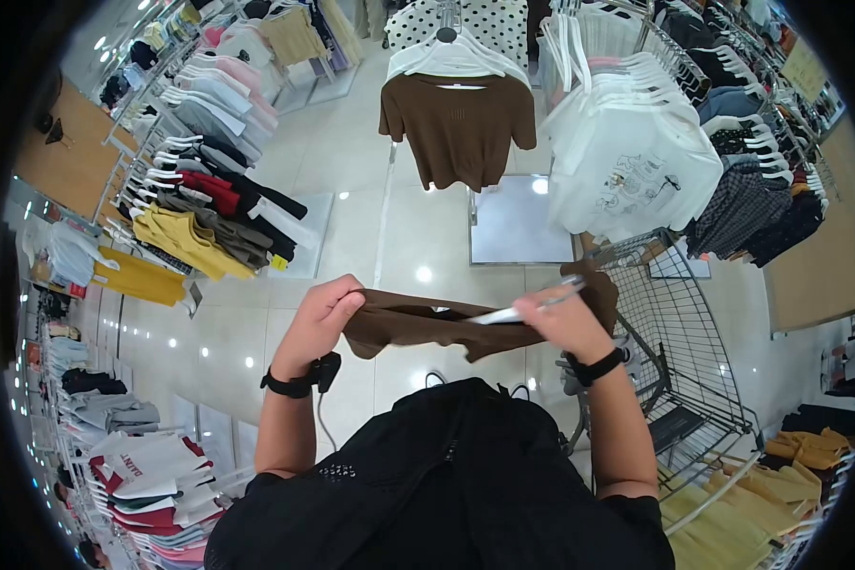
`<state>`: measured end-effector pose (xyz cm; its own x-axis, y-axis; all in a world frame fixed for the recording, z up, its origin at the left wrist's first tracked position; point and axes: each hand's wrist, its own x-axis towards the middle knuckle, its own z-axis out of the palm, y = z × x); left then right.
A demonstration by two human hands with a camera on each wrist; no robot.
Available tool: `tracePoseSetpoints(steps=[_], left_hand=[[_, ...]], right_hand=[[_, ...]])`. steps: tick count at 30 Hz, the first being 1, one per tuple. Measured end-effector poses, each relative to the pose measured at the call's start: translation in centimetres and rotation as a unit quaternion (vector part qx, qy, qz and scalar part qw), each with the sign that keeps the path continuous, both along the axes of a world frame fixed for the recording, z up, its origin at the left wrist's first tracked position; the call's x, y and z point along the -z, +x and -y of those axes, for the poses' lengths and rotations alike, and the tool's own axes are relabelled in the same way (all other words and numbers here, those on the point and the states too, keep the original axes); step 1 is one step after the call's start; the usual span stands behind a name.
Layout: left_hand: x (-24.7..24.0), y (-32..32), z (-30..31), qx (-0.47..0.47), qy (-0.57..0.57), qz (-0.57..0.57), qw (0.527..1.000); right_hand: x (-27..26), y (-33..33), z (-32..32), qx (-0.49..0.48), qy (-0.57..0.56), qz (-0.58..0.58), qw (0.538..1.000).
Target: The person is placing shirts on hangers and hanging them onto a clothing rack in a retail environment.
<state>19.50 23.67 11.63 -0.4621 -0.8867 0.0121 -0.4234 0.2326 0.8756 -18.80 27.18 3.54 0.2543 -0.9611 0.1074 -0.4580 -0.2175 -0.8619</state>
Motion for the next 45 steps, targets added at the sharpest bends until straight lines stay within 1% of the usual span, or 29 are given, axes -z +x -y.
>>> tracePoseSetpoints(steps=[2, 5, 6, 7, 8, 10, 12, 14, 16, 17, 18, 19, 20, 21, 22, 23, 24, 25, 26, 27, 28, 29, 30, 33, 36, 38, 39, 43, 45], left_hand=[[0.5, 0.4, 0.6, -0.01, -0.036, -0.017, 0.999], [2.1, -0.2, 1.2, 0.038, -0.114, -0.039, 0.992], [3.2, -0.6, 1.0, 0.064, -0.158, -0.057, 0.984], [4.7, -0.7, 1.0, 0.094, -0.121, -0.034, 0.988], [6.0, -0.5, 0.5, 0.051, 0.005, -0.016, 0.999], [7.8, 0.0, 0.2, 0.032, 0.023, -0.041, 0.998], [8.7, 1.0, -1.6, 0.014, 0.028, -0.062, 0.998], [9.1, 2.0, -1.8, 0.021, 0.05, -0.04, 0.998], [10.1, 3.1, -2.2, -0.017, 0.054, -0.037, 0.998], [10.9, 4.1, -2.3, -0.045, 0.056, -0.041, 0.997], [11.3, 4.8, -2.1, -0.039, 0.056, -0.04, 0.997], [11.7, 5.2, -2.1, -0.06, 0.051, -0.037, 0.996], [11.9, 5.8, -2.1, -0.069, 0.052, -0.032, 0.996], [11.8, 6.3, -2.1, -0.074, 0.064, -0.031, 0.995], [11.8, 6.7, -1.8, -0.074, 0.064, -0.031, 0.995], [12.1, 7.1, -2.0, -0.078, 0.056, -0.038, 0.995], [12.5, 7.5, -2.3, -0.085, 0.046, -0.044, 0.994], [12.8, 7.4, -2.3, -0.087, 0.048, -0.052, 0.994], [13.0, 7.7, -3.2, -0.093, 0.06, -0.05, 0.993], [13.2, 7.9, -3.2, -0.1, 0.054, -0.05, 0.992], [13.1, 7.8, -2.8, -0.106, 0.041, -0.053, 0.992], [13.2, 7.8, -3.1, -0.123, 0.093, -0.056, 0.986], [13.5, 7.6, -2.9, -0.12, 0.097, -0.056, 0.986], [13.7, 7.6, -2.6, -0.128, 0.074, -0.032, 0.988], [13.1, 6.9, -1.8, -0.117, 0.072, -0.031, 0.99], [13.1, 5.9, -1.1, -0.117, 0.076, -0.032, 0.99], [13.3, 5.6, -0.8, -0.12, 0.076, -0.03, 0.989], [13.2, 2.9, 1.8, -0.139, 0.064, -0.021, 0.988], [13.7, 1.6, 2.3, -0.134, 0.056, -0.029, 0.989]], right_hand=[[-2.6, 4.2, -0.9, 0.015, 0.028, -0.122, 0.992], [-3.6, 8.9, 0.5, -0.083, 0.002, -0.116, 0.99], [-5.0, 10.5, 0.7, -0.082, 0.003, -0.12, 0.989], [-6.1, 12.1, 0.9, -0.063, 0.043, -0.069, 0.995], [-6.7, 13.8, 1.3, -0.044, 0.081, -0.018, 0.996], [-6.7, 13.8, 1.5, -0.065, 0.056, -0.026, 0.996], [-9.4, 14.4, 1.3, -0.086, -0.033, -0.133, 0.987], [-14.4, 14.8, 0.3, 0.038, -0.211, -0.049, 0.976], [-17.5, 15.2, -0.8, 0.072, -0.245, -0.008, 0.967], [-20.5, 17.1, -2.7, 0.072, -0.305, 0.065, 0.947], [-22.5, 18.8, -4.3, 0.068, -0.361, 0.136, 0.92], [-22.7, 18.3, -3.5, -0.018, -0.419, 0.114, 0.901], [-22.6, 18.6, -4.0, -0.005, -0.416, 0.11, 0.903], [-19.8, 9.9, -14.9, -0.006, -0.42, 0.111, 0.901], [-22.1, 13.2, -12.3, -0.012, -0.427, 0.113, 0.897], [-22.1, 18.0, -6.8, -0.018, -0.428, 0.114, 0.896], [-21.3, 14.9, -9.9, -0.026, -0.431, 0.117, 0.895], [-21.3, 14.8, -9.9, -0.032, -0.438, 0.119, 0.891], [-20.4, 11.3, -14.4, -0.041, -0.433, 0.125, 0.891], [-20.1, 11.3, -15.3, -0.044, -0.434, 0.13, 0.89], [-21.4, 11.6, -13.8, -0.05, -0.441, 0.132, 0.886], [-21.0, 14.5, -10.9, -0.05, -0.441, 0.136, 0.886], [-21.4, 18.6, -8.0, -0.052, -0.445, 0.137, 0.883], [-21.2, 15.4, -7.1, -0.06, -0.455, 0.147, 0.876], [-21.5, 17.9, -2.2, -0.066, -0.464, 0.16, 0.869], [-21.2, 16.4, -2.0, -0.071, -0.473, 0.169, 0.862], [-21.5, 18.4, 0.2, -0.076, -0.481, 0.174, 0.856], [-21.2, 13.0, 3.0, -0.103, -0.516, 0.214, 0.823], [-21.3, 13.6, 4.8, -0.111, -0.53, 0.225, 0.81]])
